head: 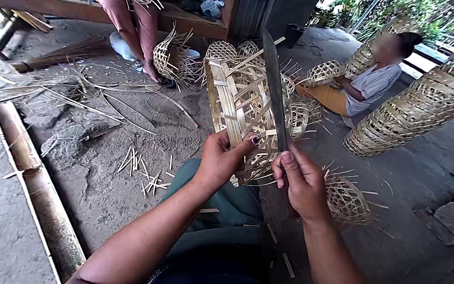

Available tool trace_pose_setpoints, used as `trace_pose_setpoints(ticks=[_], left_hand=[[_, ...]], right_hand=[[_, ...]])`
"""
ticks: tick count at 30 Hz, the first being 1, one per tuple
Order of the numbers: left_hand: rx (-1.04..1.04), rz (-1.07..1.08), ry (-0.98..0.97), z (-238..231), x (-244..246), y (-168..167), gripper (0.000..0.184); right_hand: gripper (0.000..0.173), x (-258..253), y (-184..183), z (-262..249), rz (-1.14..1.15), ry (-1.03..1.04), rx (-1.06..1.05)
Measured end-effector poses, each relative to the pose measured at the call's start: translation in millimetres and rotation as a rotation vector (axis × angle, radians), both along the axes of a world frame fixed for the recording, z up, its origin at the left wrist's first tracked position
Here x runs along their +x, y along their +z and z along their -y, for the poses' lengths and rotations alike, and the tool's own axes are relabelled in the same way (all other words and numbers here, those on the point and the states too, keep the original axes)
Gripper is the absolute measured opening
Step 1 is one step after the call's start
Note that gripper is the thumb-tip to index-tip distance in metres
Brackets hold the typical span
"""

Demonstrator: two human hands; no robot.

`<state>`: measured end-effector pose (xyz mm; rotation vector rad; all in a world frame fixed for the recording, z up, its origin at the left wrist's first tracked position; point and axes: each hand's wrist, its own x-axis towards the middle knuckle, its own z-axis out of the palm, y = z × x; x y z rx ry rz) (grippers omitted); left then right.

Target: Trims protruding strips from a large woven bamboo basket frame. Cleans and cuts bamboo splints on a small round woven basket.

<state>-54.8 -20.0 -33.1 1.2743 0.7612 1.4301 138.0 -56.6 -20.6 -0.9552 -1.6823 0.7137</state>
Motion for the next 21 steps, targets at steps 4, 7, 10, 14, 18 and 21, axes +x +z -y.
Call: trace_pose_setpoints(ticks=[4, 7, 10, 14, 18, 21], left_hand=[[0.001, 0.016, 0.006, 2, 3, 2, 0.016], [0.0, 0.005, 0.009, 4, 5, 3, 0.016], [0.0, 0.006, -0.013, 4, 2, 5, 0.017], [-0.005, -0.038, -0.089, 4, -16, 8, 0.014], [-0.071, 0.006, -0.195, 3, -77, 11, 0.008], [-0.125, -0.109, -0.122, -8, -86, -1, 0.005]], right_hand=[[0.046, -3, -12, -5, 0.386, -0.301, 0.33], [0.046, 0, -10, -9, 0.605, -0.446, 0.457], [0.047, 5, -7, -14, 0.811, -0.527, 0.567], [0.042, 32, 7, -12, 0.853, -0.545, 0.505], [0.057, 130, 46, -9, 0.403, -0.779, -0.025], [0.053, 143, 31, -9, -0.024, -0.671, -0.163]])
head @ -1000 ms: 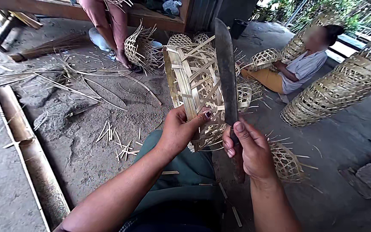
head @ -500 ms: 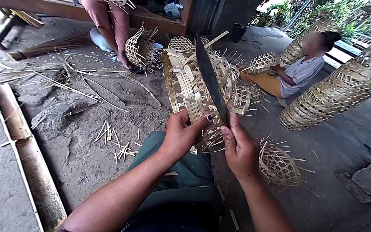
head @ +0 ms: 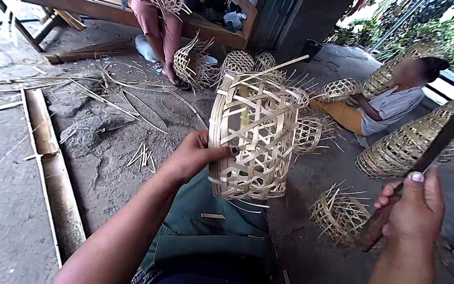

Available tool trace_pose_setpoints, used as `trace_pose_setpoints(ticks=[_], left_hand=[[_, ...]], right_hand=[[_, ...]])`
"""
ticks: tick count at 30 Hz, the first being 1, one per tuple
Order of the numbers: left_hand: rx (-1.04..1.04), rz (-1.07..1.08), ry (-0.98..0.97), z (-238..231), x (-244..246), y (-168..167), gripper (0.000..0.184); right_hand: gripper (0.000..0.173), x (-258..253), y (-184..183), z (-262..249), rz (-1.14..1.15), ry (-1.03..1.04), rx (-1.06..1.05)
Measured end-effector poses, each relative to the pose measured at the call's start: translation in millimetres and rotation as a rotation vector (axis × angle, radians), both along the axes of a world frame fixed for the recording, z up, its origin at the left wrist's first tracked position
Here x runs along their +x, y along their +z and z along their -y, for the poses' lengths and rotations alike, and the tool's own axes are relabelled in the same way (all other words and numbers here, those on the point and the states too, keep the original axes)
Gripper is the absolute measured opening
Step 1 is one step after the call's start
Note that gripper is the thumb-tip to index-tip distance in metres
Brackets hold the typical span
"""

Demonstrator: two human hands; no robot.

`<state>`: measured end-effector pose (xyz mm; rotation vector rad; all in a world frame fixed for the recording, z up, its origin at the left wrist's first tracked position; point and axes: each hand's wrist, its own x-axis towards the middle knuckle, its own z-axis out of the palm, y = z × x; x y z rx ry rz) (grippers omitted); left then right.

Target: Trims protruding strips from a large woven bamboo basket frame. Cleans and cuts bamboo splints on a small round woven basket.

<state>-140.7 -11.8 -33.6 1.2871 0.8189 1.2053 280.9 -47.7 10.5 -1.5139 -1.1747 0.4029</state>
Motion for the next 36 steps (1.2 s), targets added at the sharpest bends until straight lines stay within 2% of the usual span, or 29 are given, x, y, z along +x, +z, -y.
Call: trace_pose_setpoints(ticks=[2, 3, 4, 6, 7, 8, 9, 10, 13, 17, 22, 27, 29, 30, 33, 36], left_hand=[[-0.035, -0.119, 0.14, -7, 14, -7, 0.01], [-0.034, -0.148, 0.141, -9, 20, -9, 0.012], [-0.02, -0.152, 0.1, -8, 24, -8, 0.013], [0.023, -0.076, -0.02, -4, 25, -5, 0.014], [0.033, -0.011, -0.066, -2, 23, -4, 0.026], [0.05, 0.058, -0.114, -1, 19, -3, 0.048], [0.08, 0.131, -0.145, 0, 14, -2, 0.058], [0.102, 0.216, -0.156, 1, 9, -1, 0.06], [0.019, 0.339, -0.017, 5, -2, 9, 0.033], [0.01, 0.149, 0.154, 12, -3, 20, 0.019], [0.111, 0.016, 0.266, 14, 13, 12, 0.019], [0.128, 0.062, 0.268, 17, 36, 4, 0.02], [0.16, 0.075, 0.271, 21, 44, 4, 0.02], [0.174, 0.078, 0.272, 23, 48, 5, 0.02], [0.157, 0.093, 0.213, 30, 56, 9, 0.021], [0.174, 0.093, 0.074, 38, 59, 11, 0.021]], right_hand=[[0.053, -28, -16, 3, -0.115, 0.177, -0.015], [0.056, -45, -23, 4, -0.149, 0.267, -0.016], [0.061, -61, -28, 3, -0.179, 0.356, -0.001], [0.083, -90, -35, 0, -0.221, 0.5, 0.058], [0.091, -103, -37, -2, -0.237, 0.541, 0.091], [0.095, -114, -38, -5, -0.252, 0.557, 0.119], [0.097, -123, -40, -8, -0.266, 0.556, 0.139], [0.098, -131, -41, -11, -0.273, 0.551, 0.151], [0.095, -144, -42, -23, -0.272, 0.544, 0.157], [0.086, -148, -46, -33, -0.248, 0.521, 0.115], [0.075, -140, -47, -33, -0.197, 0.483, 0.084], [0.073, -135, -32, -8, 0.06, 0.327, 0.179], [0.052, -140, -16, 15, -0.065, 0.498, 0.201], [0.049, -143, -9, 26, -0.181, 0.621, 0.167], [0.06, -153, -1, 45, -0.445, 0.917, -0.001], [0.048, -160, -4, 42, -0.404, 1.013, -0.034]])
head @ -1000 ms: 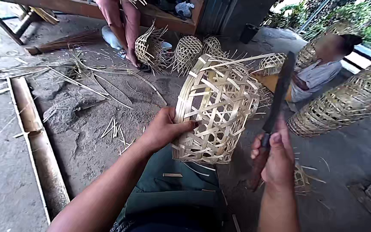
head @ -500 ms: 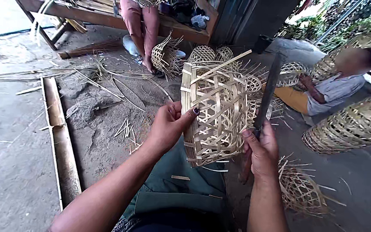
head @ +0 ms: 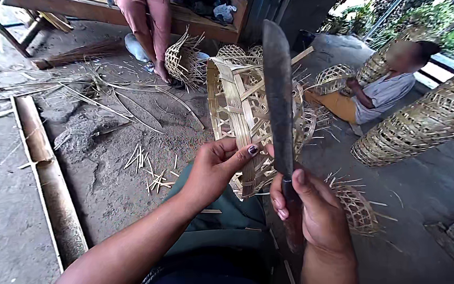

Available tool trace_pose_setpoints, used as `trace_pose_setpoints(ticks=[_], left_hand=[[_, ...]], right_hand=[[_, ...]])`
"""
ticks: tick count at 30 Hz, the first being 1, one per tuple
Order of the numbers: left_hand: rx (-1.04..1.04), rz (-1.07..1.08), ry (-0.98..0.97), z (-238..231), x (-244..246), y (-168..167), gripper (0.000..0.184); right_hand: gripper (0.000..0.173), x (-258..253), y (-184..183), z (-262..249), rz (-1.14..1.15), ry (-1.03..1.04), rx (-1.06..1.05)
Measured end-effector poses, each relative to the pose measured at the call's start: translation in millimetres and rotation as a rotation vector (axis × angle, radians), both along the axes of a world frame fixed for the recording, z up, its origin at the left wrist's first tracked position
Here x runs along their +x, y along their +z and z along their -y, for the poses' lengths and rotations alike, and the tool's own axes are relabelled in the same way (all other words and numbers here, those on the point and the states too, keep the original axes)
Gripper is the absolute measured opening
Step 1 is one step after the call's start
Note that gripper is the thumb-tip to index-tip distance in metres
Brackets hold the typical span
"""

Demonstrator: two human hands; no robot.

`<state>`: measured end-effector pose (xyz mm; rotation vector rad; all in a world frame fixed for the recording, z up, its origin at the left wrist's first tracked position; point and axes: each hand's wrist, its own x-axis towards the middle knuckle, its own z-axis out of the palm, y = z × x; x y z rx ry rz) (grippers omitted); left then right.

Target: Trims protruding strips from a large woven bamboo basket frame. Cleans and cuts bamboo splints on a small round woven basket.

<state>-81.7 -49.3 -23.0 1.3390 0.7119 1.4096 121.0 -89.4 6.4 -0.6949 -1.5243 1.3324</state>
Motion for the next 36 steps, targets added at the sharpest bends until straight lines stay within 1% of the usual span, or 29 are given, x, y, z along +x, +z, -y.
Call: trace_pose_setpoints(ticks=[3, 6, 9, 13, 16, 18, 20, 22, 24, 25, 28, 30, 33, 35, 36], left_hand=[[0.065, -0.059, -0.029, 5, 3, 0, 0.019], [0.089, -0.111, 0.009, 7, 5, -1, 0.017], [0.093, -0.136, 0.033, 6, 5, 0, 0.017], [0.107, -0.142, 0.032, 4, 6, -2, 0.017], [0.093, -0.15, 0.032, 4, 7, -2, 0.018], [0.089, -0.164, 0.032, 5, 7, -2, 0.017], [0.092, -0.174, 0.03, 5, 6, -2, 0.017], [0.09, -0.188, 0.036, 4, 5, -1, 0.018], [0.074, -0.208, 0.042, 3, 5, -1, 0.02], [0.069, -0.208, 0.038, 2, 5, -1, 0.021], [0.059, -0.196, 0.001, 0, 7, -1, 0.02], [0.044, -0.189, -0.003, 0, 8, -1, 0.02], [0.052, -0.169, 0.0, 0, 6, 2, 0.017], [0.053, -0.2, 0.009, 0, 3, 3, 0.02], [0.042, -0.212, 0.002, 0, -2, 2, 0.02]], right_hand=[[0.037, 2, 0, -6, 0.026, 0.027, -0.013], [0.035, 4, 2, -10, 0.037, 0.061, -0.039], [0.037, 3, 1, -11, 0.065, 0.037, -0.021], [0.033, 4, 0, -10, 0.015, 0.032, -0.041], [0.033, 6, -2, -10, 0.034, 0.021, -0.019], [0.037, 6, -3, -10, 0.044, 0.022, -0.014], [0.043, 7, -2, -12, 0.029, 0.05, -0.051], [0.042, 8, -3, -13, 0.004, 0.044, -0.069], [0.04, 4, -8, -13, 0.095, -0.036, 0.033], [0.041, 1, -9, -13, 0.204, -0.11, 0.14], [0.043, -8, -12, -12, 0.741, -0.457, 0.576], [0.045, -11, -11, -11, 0.971, -0.603, 0.751], [0.044, -2, -8, -15, 1.089, -0.624, 0.896], [0.043, 7, -7, -17, 1.111, -0.62, 0.927], [0.042, 16, -5, -19, 1.111, -0.644, 0.91]])
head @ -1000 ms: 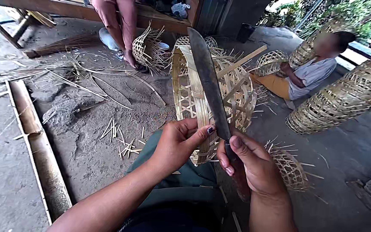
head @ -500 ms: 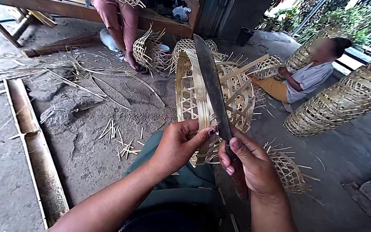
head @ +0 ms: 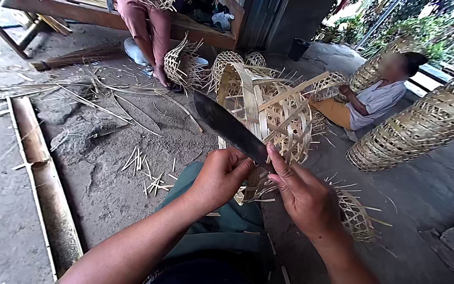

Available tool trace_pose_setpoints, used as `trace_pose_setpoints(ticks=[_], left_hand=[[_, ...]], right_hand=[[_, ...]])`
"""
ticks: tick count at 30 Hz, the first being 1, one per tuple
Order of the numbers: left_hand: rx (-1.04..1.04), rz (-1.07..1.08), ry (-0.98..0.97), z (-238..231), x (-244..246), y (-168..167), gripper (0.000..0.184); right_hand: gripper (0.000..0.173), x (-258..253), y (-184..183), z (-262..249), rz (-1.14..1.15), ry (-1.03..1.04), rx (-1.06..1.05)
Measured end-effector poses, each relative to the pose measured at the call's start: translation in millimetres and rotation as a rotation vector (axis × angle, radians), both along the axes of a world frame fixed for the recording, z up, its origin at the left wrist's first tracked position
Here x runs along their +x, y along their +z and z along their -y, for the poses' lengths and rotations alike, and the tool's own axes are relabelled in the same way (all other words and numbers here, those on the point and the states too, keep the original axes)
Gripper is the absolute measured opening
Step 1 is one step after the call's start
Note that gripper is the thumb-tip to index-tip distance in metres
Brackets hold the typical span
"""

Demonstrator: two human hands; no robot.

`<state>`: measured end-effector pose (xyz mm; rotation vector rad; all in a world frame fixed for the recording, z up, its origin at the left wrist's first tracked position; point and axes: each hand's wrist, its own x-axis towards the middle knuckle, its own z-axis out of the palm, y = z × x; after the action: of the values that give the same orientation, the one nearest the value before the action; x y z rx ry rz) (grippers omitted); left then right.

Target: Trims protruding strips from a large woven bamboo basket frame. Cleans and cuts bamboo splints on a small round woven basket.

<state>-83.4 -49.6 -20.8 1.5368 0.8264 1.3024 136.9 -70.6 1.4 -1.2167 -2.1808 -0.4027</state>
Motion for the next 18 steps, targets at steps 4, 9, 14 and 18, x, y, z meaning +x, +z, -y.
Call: trace_pose_setpoints(ticks=[4, 9, 14, 18], left_hand=[[-0.058, 0.046, -0.113, 0, -36, -2, 0.016], [-0.005, 0.091, -0.159, 1, -32, -2, 0.016], [0.11, 0.084, -0.015, 6, -15, -13, 0.017], [-0.063, 0.129, -0.161, -2, -32, -8, 0.025]], right_hand=[[0.054, 75, 27, -22, -0.321, -0.248, -0.153], [0.079, 69, 12, -30, -0.905, 0.016, -0.404], [0.113, 20, -18, -27, -1.048, 0.2, -0.33], [0.105, 16, -23, -29, -1.147, 0.193, -0.396]])
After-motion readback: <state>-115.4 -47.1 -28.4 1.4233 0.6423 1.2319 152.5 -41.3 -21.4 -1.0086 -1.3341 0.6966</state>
